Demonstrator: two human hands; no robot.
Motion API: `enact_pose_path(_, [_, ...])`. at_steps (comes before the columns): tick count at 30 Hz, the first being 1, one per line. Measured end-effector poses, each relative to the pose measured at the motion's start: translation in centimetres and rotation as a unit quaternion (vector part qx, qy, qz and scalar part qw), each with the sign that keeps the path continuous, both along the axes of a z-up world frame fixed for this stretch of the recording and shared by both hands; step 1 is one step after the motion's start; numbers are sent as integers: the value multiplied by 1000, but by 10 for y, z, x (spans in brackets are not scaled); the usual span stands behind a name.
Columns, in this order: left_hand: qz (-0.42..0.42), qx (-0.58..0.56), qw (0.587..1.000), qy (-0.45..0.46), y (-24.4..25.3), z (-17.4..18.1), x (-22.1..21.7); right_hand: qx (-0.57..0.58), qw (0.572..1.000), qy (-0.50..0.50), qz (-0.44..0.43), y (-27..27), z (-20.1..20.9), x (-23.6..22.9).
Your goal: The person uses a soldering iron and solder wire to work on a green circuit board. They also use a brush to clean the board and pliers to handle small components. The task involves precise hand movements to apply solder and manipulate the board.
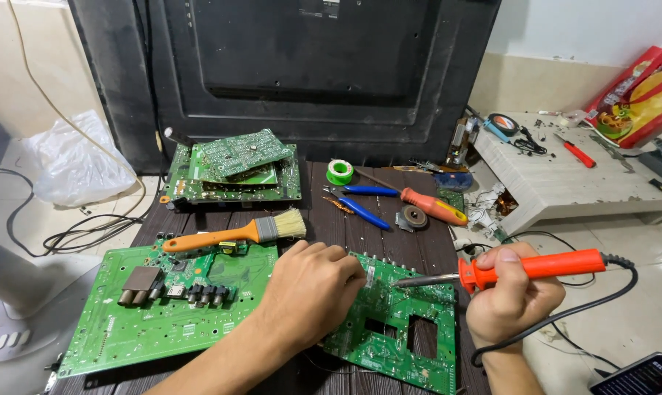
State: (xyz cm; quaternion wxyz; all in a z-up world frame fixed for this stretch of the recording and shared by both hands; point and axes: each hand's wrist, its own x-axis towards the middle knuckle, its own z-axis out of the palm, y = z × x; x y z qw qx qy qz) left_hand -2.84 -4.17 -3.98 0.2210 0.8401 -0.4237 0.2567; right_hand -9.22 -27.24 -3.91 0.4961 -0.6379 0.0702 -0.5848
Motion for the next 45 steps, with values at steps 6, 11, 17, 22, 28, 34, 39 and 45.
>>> enact_pose_path(6, [-6, 9, 1000, 20, 2, 2, 1, -5, 1000, 20, 1, 3, 2, -1])
enact_pose_path(11, [-27, 32, 997, 67, 9, 11, 5, 20, 999, -21, 38, 6, -1, -2])
enact_pose_path(17, [-64, 42, 994, 81, 18, 22, 3, 47, 995, -21, 85, 1, 4, -11])
enact_pose_path(22, [-55, 27, 995, 84, 8, 19, -6, 85, 991, -41, 96, 3, 7, -30])
enact_pose_path(28, [-54, 19, 992, 110, -7, 10, -20, 127, 991, -42, 2, 5, -7, -41])
enact_pose_path(34, [-57, 30, 987, 144, -10, 10, -20, 120, 991, -57, 7, 11, -6, -44])
enact_pose_path(39, [-56, 28, 987, 145, -10, 12, -21, 101, 992, -71, 28, 19, -5, -47])
enact_pose_path(45, [-59, 13, 989, 136, -11, 10, -21, 86, 995, -50, 19, 19, -8, -50])
